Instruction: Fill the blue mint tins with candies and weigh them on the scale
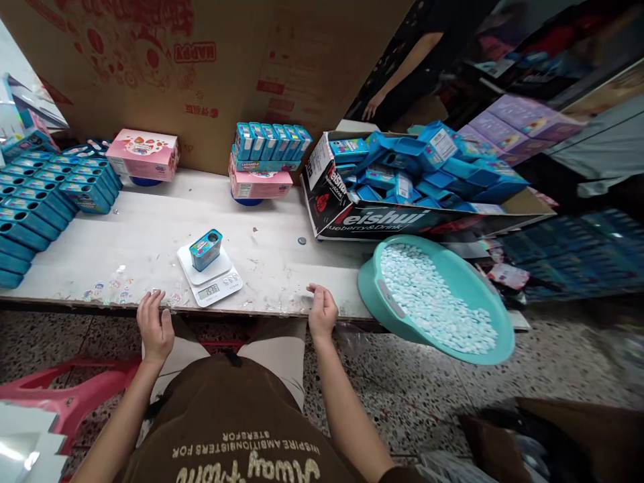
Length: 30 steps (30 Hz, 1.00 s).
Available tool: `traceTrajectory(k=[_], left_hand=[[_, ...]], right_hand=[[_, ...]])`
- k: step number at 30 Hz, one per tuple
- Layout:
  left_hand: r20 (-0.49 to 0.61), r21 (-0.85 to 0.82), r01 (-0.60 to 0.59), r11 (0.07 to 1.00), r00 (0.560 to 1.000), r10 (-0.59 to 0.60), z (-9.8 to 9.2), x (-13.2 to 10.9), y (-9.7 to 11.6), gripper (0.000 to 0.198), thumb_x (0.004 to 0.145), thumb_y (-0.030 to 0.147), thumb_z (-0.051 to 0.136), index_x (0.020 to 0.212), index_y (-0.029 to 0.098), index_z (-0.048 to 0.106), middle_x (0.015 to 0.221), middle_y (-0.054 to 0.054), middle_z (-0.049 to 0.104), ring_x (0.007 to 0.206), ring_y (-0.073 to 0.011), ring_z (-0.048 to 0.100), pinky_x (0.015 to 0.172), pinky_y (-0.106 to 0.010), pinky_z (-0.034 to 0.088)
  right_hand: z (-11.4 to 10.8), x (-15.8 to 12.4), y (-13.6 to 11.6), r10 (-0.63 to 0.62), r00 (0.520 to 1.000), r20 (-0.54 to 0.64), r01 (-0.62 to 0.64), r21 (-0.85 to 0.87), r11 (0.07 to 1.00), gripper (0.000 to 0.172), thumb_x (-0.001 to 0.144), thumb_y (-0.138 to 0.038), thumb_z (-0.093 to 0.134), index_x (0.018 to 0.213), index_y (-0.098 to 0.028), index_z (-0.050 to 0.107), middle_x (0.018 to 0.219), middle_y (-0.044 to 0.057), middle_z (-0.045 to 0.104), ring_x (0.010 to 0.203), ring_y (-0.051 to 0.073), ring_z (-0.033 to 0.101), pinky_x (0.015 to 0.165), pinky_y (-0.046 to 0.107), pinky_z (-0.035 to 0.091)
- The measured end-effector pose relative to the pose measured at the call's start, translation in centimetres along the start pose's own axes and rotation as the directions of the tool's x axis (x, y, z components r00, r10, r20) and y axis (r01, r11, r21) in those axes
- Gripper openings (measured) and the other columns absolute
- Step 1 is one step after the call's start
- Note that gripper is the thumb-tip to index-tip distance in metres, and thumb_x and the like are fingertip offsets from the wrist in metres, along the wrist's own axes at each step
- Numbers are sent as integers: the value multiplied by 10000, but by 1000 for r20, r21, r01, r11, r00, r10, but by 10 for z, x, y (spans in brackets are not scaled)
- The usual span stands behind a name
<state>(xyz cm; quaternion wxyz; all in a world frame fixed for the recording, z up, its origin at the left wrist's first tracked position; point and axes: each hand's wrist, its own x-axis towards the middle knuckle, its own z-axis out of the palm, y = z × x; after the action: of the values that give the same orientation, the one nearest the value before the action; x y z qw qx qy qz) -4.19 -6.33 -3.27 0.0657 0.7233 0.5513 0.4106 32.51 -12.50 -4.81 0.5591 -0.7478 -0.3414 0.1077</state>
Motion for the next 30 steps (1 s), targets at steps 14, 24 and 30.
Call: traceTrajectory(k=[14, 24, 30], left_hand=[[259, 265, -85, 961, 966, 15, 13, -8, 4, 559, 899, 388, 403, 1386, 122, 329, 1435, -179, 354, 1387, -313, 188, 1100, -512, 190], [67, 194, -224, 955, 974, 214, 6, 66, 53, 663, 892, 444, 360, 1445, 126, 180, 1480, -158, 273, 1404, -309, 121, 1124, -521, 102], [196, 163, -325, 932, 936, 292, 16, 92, 76, 696, 884, 562, 274, 1446, 159, 194, 1474, -131, 296, 1405, -314, 109, 1127, -531, 16]], right_hand=[[15, -2, 15, -294, 955, 36, 291, -300, 909, 313, 912, -348, 399, 790, -185, 637, 813, 80, 667, 830, 202, 562, 799, 327, 426], [17, -3, 18, -330, 943, 45, 327, -315, 891, 251, 903, -291, 416, 780, -196, 613, 815, 83, 646, 827, 207, 553, 808, 349, 421], [17, -2, 16, -348, 937, 40, 341, -328, 881, 241, 902, -281, 420, 782, -195, 611, 806, 83, 650, 827, 209, 554, 801, 346, 429]])
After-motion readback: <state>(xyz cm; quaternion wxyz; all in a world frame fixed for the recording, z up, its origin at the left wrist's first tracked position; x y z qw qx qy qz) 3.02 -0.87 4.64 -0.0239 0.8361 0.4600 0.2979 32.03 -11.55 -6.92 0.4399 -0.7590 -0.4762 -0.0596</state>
